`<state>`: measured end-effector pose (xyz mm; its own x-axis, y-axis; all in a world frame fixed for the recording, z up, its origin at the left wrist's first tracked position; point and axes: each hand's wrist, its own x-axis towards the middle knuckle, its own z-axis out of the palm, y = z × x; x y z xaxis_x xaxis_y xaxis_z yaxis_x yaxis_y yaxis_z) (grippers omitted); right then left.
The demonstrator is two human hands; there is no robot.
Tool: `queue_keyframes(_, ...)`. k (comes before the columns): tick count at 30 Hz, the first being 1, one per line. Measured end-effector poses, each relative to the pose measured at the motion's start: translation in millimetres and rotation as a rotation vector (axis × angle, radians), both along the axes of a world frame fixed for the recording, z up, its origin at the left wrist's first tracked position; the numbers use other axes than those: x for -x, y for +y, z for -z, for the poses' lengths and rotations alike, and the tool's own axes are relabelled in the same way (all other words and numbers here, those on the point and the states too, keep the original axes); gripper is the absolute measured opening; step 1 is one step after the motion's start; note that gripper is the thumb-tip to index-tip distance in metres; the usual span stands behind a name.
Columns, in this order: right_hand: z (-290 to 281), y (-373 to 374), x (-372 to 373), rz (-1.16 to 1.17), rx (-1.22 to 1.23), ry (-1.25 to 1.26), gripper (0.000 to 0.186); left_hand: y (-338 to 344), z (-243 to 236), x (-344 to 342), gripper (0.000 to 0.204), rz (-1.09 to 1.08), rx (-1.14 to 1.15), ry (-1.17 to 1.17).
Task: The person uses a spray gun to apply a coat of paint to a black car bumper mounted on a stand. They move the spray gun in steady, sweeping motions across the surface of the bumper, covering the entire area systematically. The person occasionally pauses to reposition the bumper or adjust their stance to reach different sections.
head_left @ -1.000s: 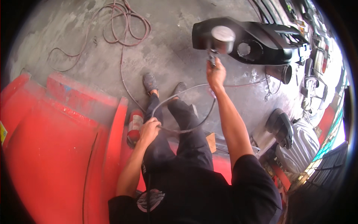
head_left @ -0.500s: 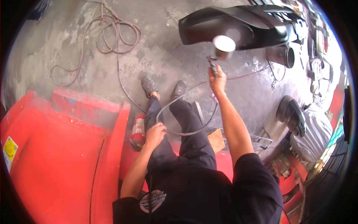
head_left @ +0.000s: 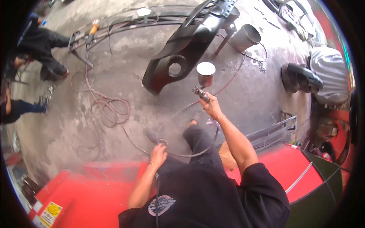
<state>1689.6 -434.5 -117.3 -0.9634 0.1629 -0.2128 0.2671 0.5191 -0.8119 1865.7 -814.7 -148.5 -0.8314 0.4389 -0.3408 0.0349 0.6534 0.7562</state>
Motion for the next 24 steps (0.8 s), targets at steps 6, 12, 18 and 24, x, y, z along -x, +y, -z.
queue_keyframes(6,-33,159,127,0.015,-0.051,0.359,0.015,125,-26,43,0.034,0.032,0.105,0.073)
queue_keyframes(12,-83,306,253,0.209,-0.499,0.637,0.027,265,-60,120,0.033,-0.161,0.071,0.201)
queue_keyframes(18,-109,312,248,0.068,-0.173,0.471,0.026,307,-70,174,0.023,-0.172,0.058,0.216)
queue_keyframes(24,-71,317,219,-0.469,0.227,0.333,0.036,373,-70,202,0.028,0.037,-0.077,0.104)
